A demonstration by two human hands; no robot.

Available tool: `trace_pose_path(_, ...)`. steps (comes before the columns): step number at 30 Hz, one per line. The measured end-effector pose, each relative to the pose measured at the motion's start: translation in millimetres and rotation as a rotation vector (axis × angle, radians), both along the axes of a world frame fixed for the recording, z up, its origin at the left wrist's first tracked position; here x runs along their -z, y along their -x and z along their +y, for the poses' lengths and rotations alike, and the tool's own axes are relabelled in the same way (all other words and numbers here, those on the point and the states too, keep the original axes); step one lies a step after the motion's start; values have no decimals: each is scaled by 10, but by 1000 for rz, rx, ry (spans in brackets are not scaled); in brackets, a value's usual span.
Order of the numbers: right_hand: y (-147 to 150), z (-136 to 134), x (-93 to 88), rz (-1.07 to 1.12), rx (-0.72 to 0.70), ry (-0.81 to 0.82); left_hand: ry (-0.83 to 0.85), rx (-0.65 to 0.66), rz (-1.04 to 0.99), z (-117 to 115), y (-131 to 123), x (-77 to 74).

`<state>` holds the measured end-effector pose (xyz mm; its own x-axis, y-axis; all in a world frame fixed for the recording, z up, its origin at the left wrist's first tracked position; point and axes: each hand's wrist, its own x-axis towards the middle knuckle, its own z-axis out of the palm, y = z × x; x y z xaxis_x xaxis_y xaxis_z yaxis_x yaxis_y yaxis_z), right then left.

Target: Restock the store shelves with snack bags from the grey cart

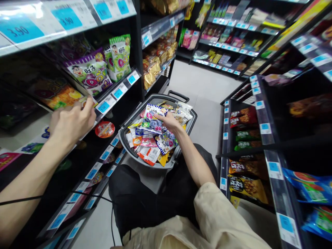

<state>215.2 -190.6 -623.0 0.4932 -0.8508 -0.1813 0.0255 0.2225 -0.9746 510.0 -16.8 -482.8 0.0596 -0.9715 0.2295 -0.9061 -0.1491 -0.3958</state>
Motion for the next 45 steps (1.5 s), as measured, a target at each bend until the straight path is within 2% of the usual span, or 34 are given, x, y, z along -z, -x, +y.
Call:
trace_pose_path(5,7,20,-46,-28,10,-46,6,20,-30,-8,-25,34)
trace_pose_path(9,-1,7,-42,-8,18,-41,50,21,34,-41,-60,91)
trace_pose_path(16,-72,-51,59,-251,239,-30,-4,3,63,-12,-10,20)
trace_pose_path(18,-27,-7,53,-413,260,-35,7,3,23,-3,-15,31)
trace_pose_path(20,33,62,26,-694,223,-89,36,1,-33,-13,-43,75)
trace_pose_path(23,79,146,-26,-1156,0,-262,77,1,-65,-44,-81,136)
trace_pose_path(25,59,163,-48,-1302,-124,-357,72,10,-54,-50,-77,130)
trace_pose_path(26,37,160,-55,-1334,-139,-385,59,10,-48,-47,-67,112)
trace_pose_path(31,-58,126,-83,-1307,31,-397,59,-20,-41,-19,21,8)
trace_pose_path(35,-53,140,-148,-1189,51,-411,19,-54,-33,-14,112,-54)
trace_pose_path(40,-82,157,-227,-1038,188,-371,-46,-97,1,-27,219,-151)
trace_pose_path(45,-101,188,-296,-963,169,-343,-118,-122,11,-56,250,-191)
